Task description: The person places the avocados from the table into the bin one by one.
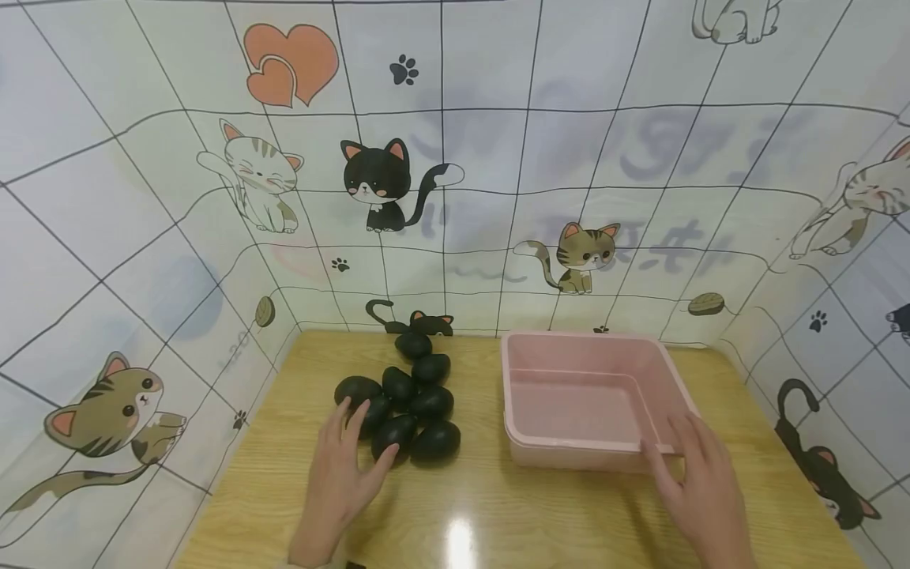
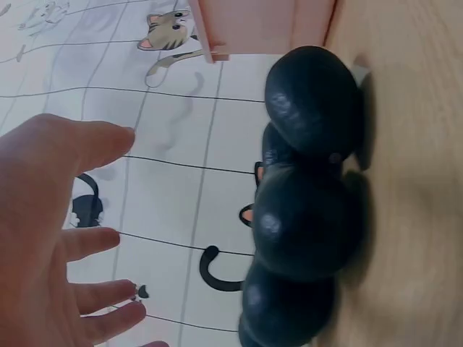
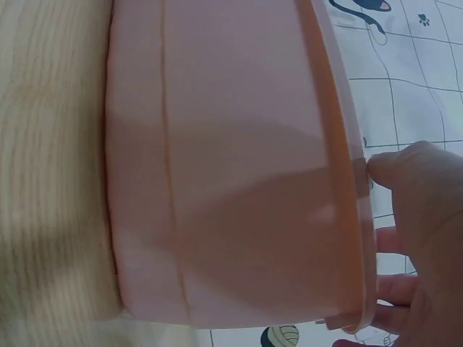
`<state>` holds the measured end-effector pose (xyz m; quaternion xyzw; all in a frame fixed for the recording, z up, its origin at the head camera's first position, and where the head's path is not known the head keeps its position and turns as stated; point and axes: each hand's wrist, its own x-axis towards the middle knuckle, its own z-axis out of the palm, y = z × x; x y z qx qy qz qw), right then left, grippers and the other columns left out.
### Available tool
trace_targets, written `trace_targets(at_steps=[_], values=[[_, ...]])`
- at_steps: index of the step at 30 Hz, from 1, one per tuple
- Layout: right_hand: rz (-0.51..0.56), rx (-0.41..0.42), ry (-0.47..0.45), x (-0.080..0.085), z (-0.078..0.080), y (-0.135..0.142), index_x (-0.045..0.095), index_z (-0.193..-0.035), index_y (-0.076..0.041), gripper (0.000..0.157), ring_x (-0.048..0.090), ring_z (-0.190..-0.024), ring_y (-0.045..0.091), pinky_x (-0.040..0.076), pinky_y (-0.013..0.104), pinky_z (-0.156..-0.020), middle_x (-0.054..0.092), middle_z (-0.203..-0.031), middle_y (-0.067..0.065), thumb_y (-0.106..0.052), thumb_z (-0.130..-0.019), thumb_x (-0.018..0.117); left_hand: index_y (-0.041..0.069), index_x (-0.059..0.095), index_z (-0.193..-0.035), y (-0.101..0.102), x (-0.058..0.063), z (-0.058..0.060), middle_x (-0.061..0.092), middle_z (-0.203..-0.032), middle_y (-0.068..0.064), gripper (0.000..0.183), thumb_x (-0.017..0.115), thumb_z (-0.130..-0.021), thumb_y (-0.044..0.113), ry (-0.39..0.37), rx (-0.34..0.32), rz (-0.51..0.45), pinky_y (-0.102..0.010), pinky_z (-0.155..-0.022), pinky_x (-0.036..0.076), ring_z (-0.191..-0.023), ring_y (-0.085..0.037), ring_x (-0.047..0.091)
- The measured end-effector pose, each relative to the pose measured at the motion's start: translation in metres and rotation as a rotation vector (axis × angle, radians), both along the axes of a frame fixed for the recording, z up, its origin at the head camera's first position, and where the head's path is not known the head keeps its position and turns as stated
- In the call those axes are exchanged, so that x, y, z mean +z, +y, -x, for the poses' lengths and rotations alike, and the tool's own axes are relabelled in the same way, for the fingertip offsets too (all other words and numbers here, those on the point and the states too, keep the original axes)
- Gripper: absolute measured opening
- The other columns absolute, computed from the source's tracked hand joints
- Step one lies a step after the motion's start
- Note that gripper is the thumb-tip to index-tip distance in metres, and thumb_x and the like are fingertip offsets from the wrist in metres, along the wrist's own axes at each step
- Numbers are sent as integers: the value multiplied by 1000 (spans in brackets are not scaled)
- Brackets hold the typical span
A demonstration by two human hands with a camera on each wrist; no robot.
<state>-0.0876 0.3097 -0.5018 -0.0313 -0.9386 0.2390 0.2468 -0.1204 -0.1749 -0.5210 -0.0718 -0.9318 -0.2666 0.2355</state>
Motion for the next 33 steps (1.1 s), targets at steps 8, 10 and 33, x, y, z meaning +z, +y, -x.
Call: trace_targets(at_steps=[8,10,33], values=[[66,36,119,-18,4,3,58,-146,3,58,42,-145,55,24,65,-129,54,-151,31,-25,-98,75,0,56,-147,5,-17,2,53,-151,-31,77,89,-84,30,85,-1,-50,-67,-94,57,-132,-53,55],[74,36,124,-21,5,2,58,-146,4,58,39,-149,52,22,62,-131,55,-150,31,-25,-99,74,-1,57,-146,6,-20,2,54,-150,-32,76,90,-84,29,90,1,-57,-67,-93,57,-131,-53,56],[120,5,260,-37,10,0,57,-142,5,57,42,-144,56,29,64,-127,61,-140,32,-21,-94,75,-1,58,-144,12,-42,3,59,-140,-26,69,88,-85,21,23,37,-82,-61,-90,59,-125,-47,60]])
